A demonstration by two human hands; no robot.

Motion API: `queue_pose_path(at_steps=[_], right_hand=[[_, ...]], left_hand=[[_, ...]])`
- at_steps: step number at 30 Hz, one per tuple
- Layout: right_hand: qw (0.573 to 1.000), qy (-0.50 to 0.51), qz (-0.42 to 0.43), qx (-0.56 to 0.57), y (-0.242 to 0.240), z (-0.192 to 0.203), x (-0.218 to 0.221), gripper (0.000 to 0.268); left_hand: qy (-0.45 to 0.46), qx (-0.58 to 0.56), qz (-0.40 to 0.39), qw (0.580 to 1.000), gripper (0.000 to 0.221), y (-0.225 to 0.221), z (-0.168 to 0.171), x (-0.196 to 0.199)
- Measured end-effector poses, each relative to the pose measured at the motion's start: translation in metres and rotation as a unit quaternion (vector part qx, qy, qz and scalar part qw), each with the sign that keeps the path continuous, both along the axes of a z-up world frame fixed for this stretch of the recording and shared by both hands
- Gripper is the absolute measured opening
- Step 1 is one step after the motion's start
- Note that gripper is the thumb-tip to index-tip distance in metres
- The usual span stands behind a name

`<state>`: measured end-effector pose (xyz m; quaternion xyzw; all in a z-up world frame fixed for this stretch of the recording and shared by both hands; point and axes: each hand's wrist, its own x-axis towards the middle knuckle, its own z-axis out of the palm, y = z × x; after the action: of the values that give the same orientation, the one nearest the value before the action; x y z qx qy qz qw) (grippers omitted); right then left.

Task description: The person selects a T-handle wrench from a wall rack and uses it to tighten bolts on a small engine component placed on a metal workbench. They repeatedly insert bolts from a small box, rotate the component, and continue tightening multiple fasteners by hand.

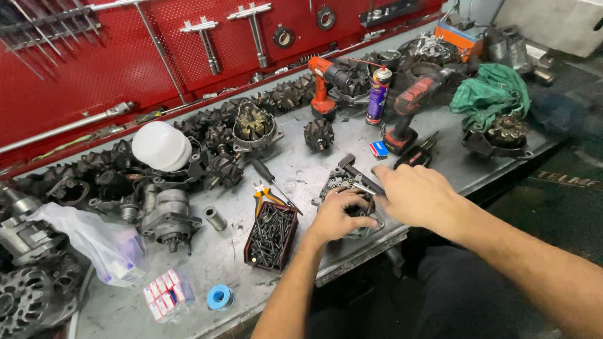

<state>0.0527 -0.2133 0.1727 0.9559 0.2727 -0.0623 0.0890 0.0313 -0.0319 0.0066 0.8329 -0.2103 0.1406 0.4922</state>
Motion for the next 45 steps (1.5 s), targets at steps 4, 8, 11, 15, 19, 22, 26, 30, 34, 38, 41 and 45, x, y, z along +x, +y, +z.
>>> queue_pose_path(at_steps=[4, 8, 11, 15, 19, 22, 26, 30, 34, 38, 41, 45], right_hand=[[0.998, 0.036, -0.036, 0.045, 0.009, 0.007, -0.015, 0.039], [0.997, -0.027, 0.054, 0.039, -0.002, -0.009, -0.005, 0.030], [0.957, -0.150, 0.245, -0.046, -0.009, 0.001, -0.003, 0.019], [0.853, -0.293, 0.428, -0.055, -0.011, 0.013, -0.005, 0.033], [0.859, -0.251, 0.441, -0.062, -0.012, -0.013, 0.025, 0.026], [0.892, -0.243, 0.377, -0.063, -0.004, -0.031, 0.034, 0.032], [0.904, -0.270, 0.331, -0.026, -0.001, -0.048, 0.038, 0.041], [0.892, -0.318, 0.321, 0.023, -0.006, -0.056, 0.033, 0.037], [0.863, -0.377, 0.330, 0.060, -0.011, -0.044, 0.018, 0.028], [0.896, -0.329, 0.290, 0.069, -0.016, -0.042, 0.011, 0.035], [0.927, -0.271, 0.252, 0.063, -0.015, -0.051, 0.012, 0.038], [0.910, -0.340, 0.219, 0.093, -0.020, -0.068, 0.013, 0.037]], left_hand=[[-0.009, -0.011, -0.021, 1.000, 0.033, 0.001, 0.011, -0.001], [0.000, -0.003, -0.026, 1.000, 0.028, 0.006, 0.006, 0.001], [0.011, 0.007, -0.028, 1.000, 0.029, 0.006, 0.009, -0.002], [0.008, -0.001, -0.032, 0.999, 0.031, 0.004, 0.011, -0.002], [0.016, -0.043, -0.026, 0.999, 0.035, 0.001, -0.001, 0.002], [0.018, -0.044, -0.021, 0.999, 0.033, 0.002, -0.006, 0.006], [0.039, -0.058, -0.031, 0.997, 0.034, 0.008, -0.006, 0.007], [0.032, -0.108, -0.023, 0.993, 0.037, 0.011, -0.011, 0.008], [0.047, -0.202, 0.072, 0.976, 0.039, 0.026, 0.009, -0.012], [-0.022, -0.096, 0.073, 0.992, 0.106, 0.035, 0.034, -0.015], [0.110, 0.208, 0.080, 0.969, 0.144, 0.036, 0.032, -0.015], [0.049, 0.219, 0.126, 0.966, 0.120, 0.027, 0.012, -0.015]])
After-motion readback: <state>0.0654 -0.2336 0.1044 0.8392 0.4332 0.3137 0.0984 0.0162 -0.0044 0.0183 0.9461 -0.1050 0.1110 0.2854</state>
